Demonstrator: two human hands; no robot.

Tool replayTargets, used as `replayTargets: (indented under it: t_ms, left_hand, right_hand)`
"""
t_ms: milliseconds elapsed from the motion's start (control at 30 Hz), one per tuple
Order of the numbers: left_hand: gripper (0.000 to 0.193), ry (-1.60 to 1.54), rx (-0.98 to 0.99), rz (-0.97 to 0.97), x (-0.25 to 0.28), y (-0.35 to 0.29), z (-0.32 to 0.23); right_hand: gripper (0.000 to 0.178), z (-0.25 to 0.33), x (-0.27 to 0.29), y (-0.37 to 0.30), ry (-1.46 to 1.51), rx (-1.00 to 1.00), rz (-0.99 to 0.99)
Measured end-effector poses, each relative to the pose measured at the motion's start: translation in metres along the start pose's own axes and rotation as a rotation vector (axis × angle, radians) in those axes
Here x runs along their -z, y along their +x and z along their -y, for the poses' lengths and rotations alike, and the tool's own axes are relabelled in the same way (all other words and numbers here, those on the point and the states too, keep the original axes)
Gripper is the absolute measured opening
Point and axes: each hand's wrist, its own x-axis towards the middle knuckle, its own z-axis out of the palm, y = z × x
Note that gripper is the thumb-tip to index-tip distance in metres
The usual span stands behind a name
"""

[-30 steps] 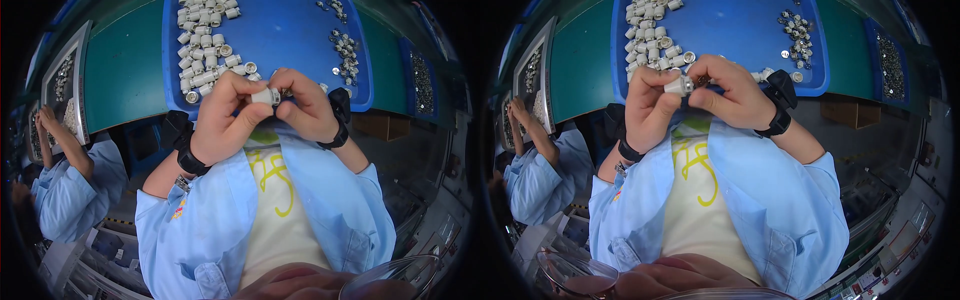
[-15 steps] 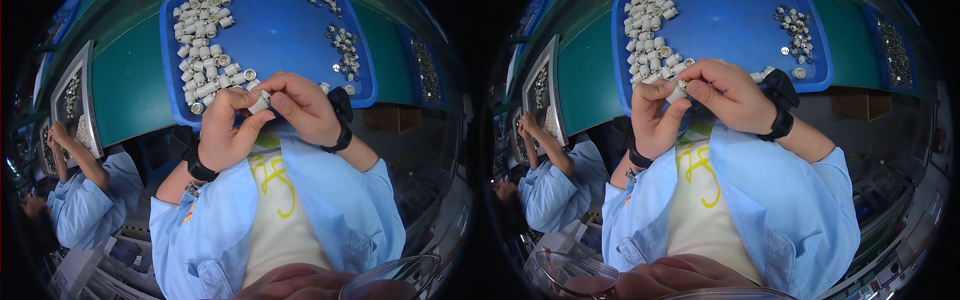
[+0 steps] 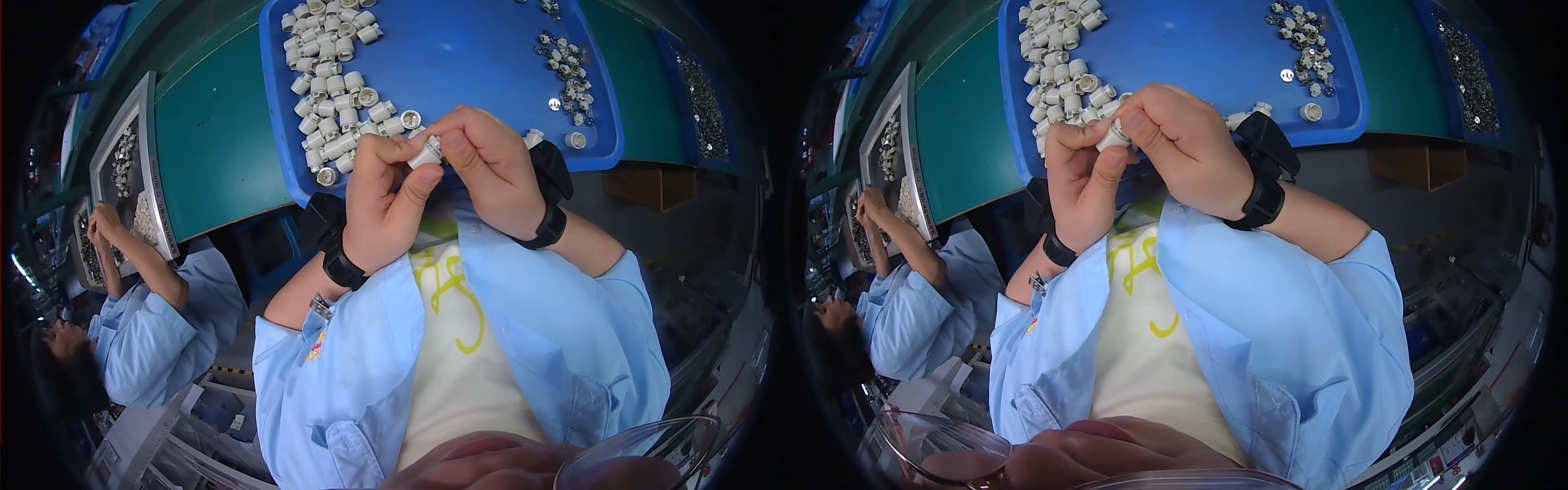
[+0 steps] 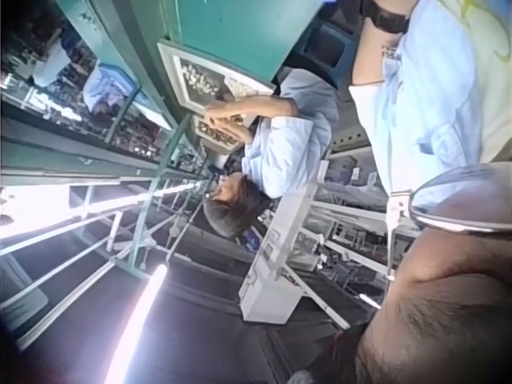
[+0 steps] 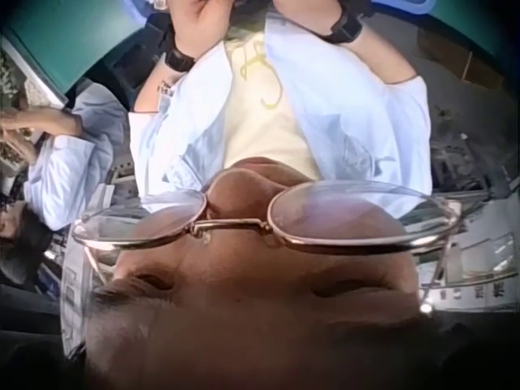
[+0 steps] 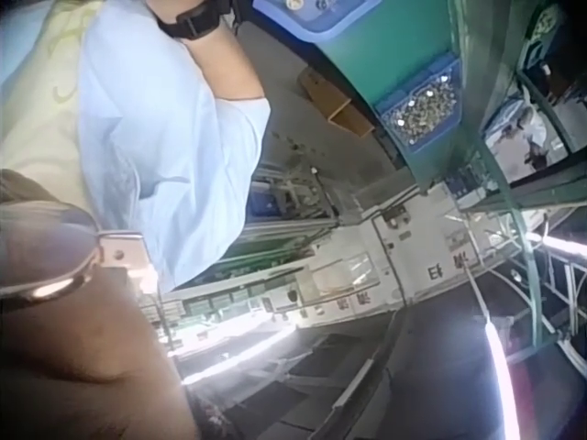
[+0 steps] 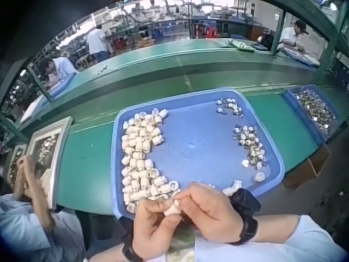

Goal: The person assembles components by hand, picking up a white plastic housing and a metal insert from a blue tray. They press the metal insert into the housing, turn the assembly over, and place the completed unit back onto the tray.

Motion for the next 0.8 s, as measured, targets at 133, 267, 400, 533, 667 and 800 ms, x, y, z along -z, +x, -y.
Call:
replayTargets:
  t_ms: [133,267,400,533,667,800]
  left_hand:
    - [0.022,-0.057,0.057,0.008,0.0009,0.0022,-0.0027]
    - [0.022,-0.062,0.097,0.010,0.0020,0.0034,-0.0031]
    - [0.022,-0.048,0.100,0.005,0.0040,0.0028,-0.0026]
    - [0.022,-0.076,0.093,-0.033,0.0053,0.0044,-0.0015]
    - [0.021,-0.148,0.094,-0.052,0.0041,0.0042,-0.0033]
    - [0.021,-0.170,0.096,0.007,0.0044,0.0040,-0.0031]
  right_hand:
    - [0.021,-0.0004,-0.0020,0.0016,0.019,-0.030,-0.007]
    - [0.022,-0.0043,-0.0037,0.0037,-0.098,0.031,-0.054]
    - [0.024,-0.0027,-0.0004,0.0047,-0.062,-0.040,0.025]
    - [0.026,-0.0057,-0.0024,0.0049,0.316,-0.067,-0.003]
    - [0.026,-0.0098,0.0015,0.0031,0.142,0.020,0.070]
    - [0.023,-0.0044,0.0003,0.0016,0.296,-0.097,0.144]
